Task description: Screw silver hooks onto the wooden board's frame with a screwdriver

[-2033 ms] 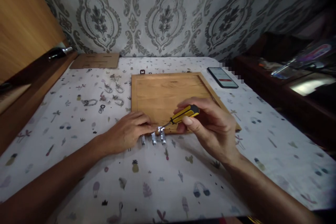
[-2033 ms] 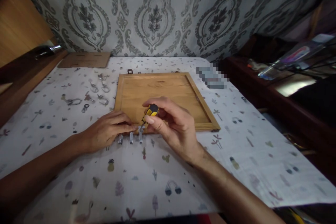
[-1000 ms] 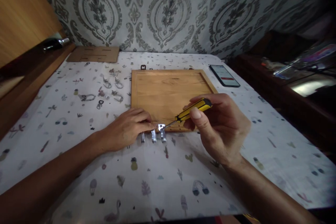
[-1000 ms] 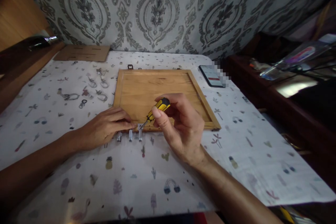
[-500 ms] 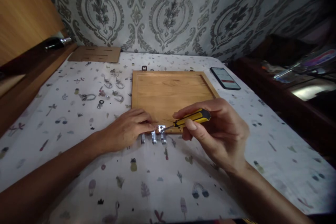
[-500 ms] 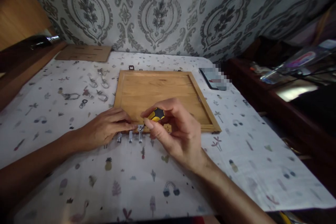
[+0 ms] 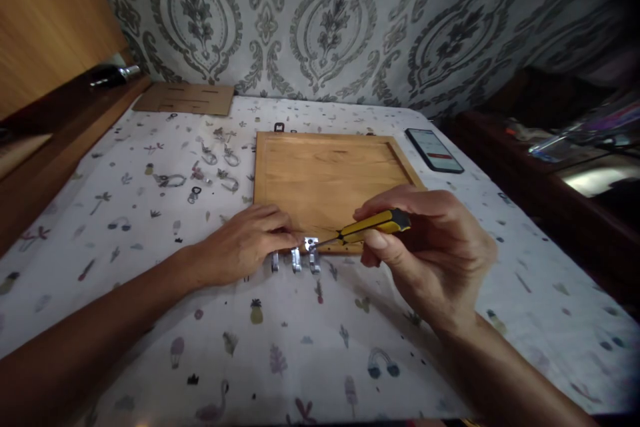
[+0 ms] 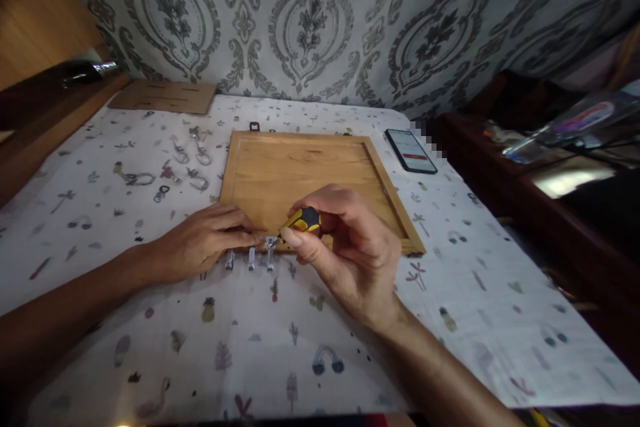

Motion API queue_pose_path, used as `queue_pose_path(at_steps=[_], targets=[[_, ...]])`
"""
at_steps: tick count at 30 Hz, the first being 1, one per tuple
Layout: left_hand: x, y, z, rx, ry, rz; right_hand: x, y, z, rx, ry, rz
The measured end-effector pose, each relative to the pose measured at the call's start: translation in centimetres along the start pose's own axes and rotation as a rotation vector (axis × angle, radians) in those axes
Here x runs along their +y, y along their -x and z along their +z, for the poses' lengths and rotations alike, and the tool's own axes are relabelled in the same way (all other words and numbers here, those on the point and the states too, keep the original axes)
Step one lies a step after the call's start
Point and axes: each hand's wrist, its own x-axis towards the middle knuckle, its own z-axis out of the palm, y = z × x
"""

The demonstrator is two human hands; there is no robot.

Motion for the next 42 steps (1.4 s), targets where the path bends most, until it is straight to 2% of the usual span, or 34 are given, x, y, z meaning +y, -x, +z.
queue_pose_path(at_steps=[9, 15, 22, 25, 31, 36, 39, 42], targets=[[0.0, 0.0, -0.3, -0.046, 0.016, -0.022, 0.2, -0.3, 0.3, 0.082, 0.036, -0.001], [-0.1, 0.0, -0.1, -0.018, 0.013, -0.015, 0.5, -0.3, 0.2, 0.073, 0.031, 0.045], [0.1, -0.1, -0.2, -0.011, -0.017, 0.005, 0.5, -0.5, -0.7, -0.085, -0.004, 0.064], [0.0, -0.1, -0.2, -0.011, -0.017, -0.002, 0.2, -0.6, -0.7, -0.109, -0.010, 0.092], [0.1, -0.2, -0.3, -0.002, -0.012, 0.013, 0.2, -0.6, -0.1, 0.008, 0.029, 0.062], [0.1, -0.1, -0.3, -0.014, 0.003, 0.003, 0.6, -0.5, 0.2, 0.042, 0.011, 0.005], [0.1, 0.0, -0.2, -0.012, -0.001, -0.003, 0.7, -0.3, 0.2, 0.134, -0.023, -0.032], [0.1, 0.0, -0.1, -0.011, -0.001, -0.003, 0.8, -0.1, 0.3, 0.223, -0.043, -0.006]])
